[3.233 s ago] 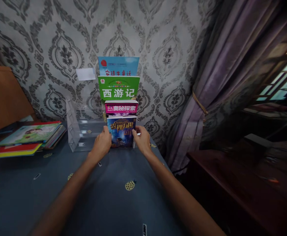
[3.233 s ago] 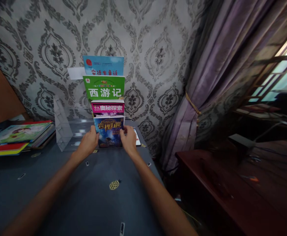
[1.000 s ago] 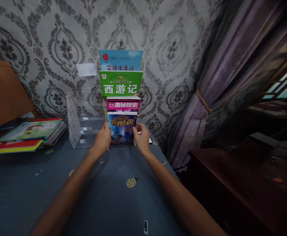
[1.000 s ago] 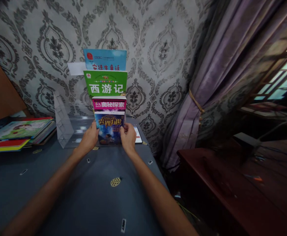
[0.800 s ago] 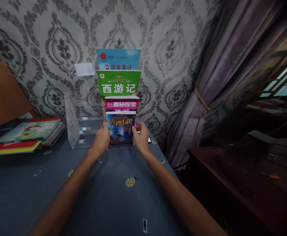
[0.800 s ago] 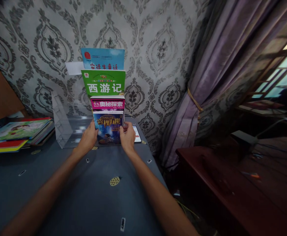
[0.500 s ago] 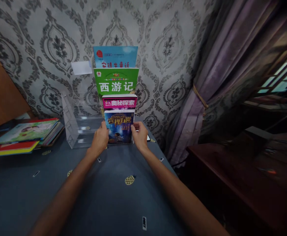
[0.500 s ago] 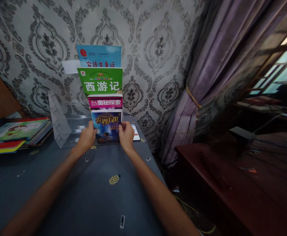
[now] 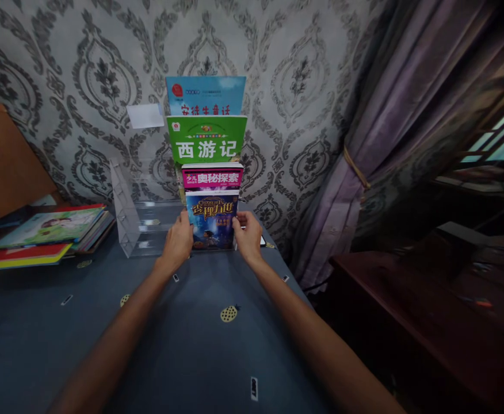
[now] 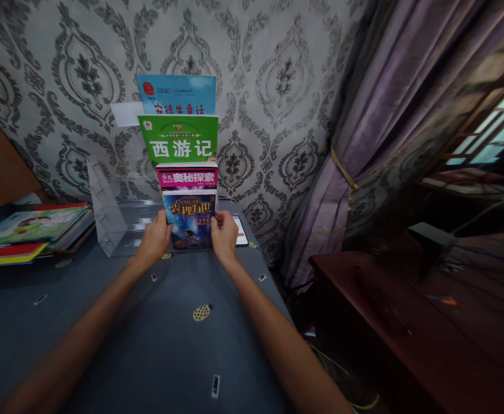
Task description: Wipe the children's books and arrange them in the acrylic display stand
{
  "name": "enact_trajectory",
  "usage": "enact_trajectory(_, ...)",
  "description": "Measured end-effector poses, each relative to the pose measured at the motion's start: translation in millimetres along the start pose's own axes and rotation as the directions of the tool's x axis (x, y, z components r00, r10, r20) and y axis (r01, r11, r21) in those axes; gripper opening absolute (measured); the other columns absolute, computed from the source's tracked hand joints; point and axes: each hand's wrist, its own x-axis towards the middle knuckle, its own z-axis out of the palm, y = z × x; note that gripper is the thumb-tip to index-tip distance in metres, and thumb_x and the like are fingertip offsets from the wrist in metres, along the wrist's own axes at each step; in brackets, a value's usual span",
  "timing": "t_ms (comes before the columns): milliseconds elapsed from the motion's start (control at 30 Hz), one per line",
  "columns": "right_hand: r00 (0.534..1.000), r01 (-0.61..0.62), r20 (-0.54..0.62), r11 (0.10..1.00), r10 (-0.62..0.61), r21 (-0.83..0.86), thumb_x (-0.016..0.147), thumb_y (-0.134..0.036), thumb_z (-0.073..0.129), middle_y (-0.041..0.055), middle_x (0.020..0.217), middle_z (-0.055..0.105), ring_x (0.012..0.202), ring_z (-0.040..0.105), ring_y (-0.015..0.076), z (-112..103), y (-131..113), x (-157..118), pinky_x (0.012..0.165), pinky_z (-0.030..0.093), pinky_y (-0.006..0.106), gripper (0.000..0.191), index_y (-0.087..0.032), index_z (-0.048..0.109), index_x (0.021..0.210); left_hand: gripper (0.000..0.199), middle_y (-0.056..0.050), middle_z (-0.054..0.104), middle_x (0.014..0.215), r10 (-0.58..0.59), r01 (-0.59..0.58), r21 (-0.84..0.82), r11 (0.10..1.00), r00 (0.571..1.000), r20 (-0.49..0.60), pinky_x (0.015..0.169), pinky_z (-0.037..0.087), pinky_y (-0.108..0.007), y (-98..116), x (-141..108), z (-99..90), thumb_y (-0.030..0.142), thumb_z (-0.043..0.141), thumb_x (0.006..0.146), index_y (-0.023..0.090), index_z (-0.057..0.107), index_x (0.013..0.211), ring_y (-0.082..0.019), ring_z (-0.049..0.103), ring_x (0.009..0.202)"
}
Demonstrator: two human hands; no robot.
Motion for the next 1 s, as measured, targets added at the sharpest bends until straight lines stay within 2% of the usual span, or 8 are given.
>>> enact_trajectory(333, 1.0, 0.0, 0.012, 1.0, 0.0, -0.016, 0.08, -0.032, 0.054, 0.0075, 0.082, 0.07, 0.076, 0.065, 0.0242, -1.1, -1.6, -0.6, 0.07, 0.05, 0.036, 0.017, -0.019, 0.062, 0.086, 0.026, -0.016, 0.069, 0.113, 0.004, -0.004, 0.002, 1.0, 1.0, 0.03, 0.08, 0.048, -0.035, -2.6, -0.2, 0.6, 0.016, 0.041, 0.097, 0.016, 0.042, 0.123, -0.028, 0.068, 0.101)
enact_trajectory(567, 1.0, -0.008, 0.001, 0.999, 0.008, -0.037, 0.078, -0.034, 0.055, 0.0067, 0.08, 0.07, 0.075, 0.065, 0.024, -3.5, -4.7, -0.2, 0.071, 0.049, 0.035, 0.02, -0.019, 0.063, 0.088, 0.034, -0.015, 0.069, 0.115, 0.0, 0.001, -0.026, 1.0, 0.999, 0.039, 0.085, 0.049, -0.038, -3.6, -0.1, -2.6, 0.017, 0.043, 0.096, 0.019, 0.039, 0.13, -0.029, 0.068, 0.104)
enact_trajectory(733, 1.0, -0.013, -0.007, 0.999, 0.013, -0.038, 0.078, -0.035, 0.056, 0.0053, 0.078, 0.069, 0.074, 0.064, 0.0234, -5.0, -5.9, 0.5, 0.072, 0.049, 0.035, 0.023, -0.018, 0.064, 0.091, 0.043, -0.02, 0.067, 0.121, 0.017, -0.016, -0.036, 0.999, 0.999, 0.037, 0.084, 0.05, -0.041, -2.9, -0.5, -5.5, 0.02, 0.04, 0.097, 0.015, 0.03, 0.139, -0.032, 0.067, 0.106)
enact_trajectory(1000, 0.999, -0.032, -0.03, 0.999, 0.031, -0.031, 0.078, -0.035, 0.059, 0.0023, 0.075, 0.067, 0.071, 0.062, 0.0213, -5.6, -6.1, 1.4, 0.07, 0.047, 0.034, 0.023, -0.019, 0.064, 0.093, 0.045, -0.02, 0.066, 0.124, 0.024, -0.024, -0.014, 1.0, 1.0, 0.02, 0.087, 0.051, -0.041, -2.2, -0.6, -5.0, 0.021, 0.04, 0.098, 0.015, 0.028, 0.14, -0.03, 0.067, 0.107)
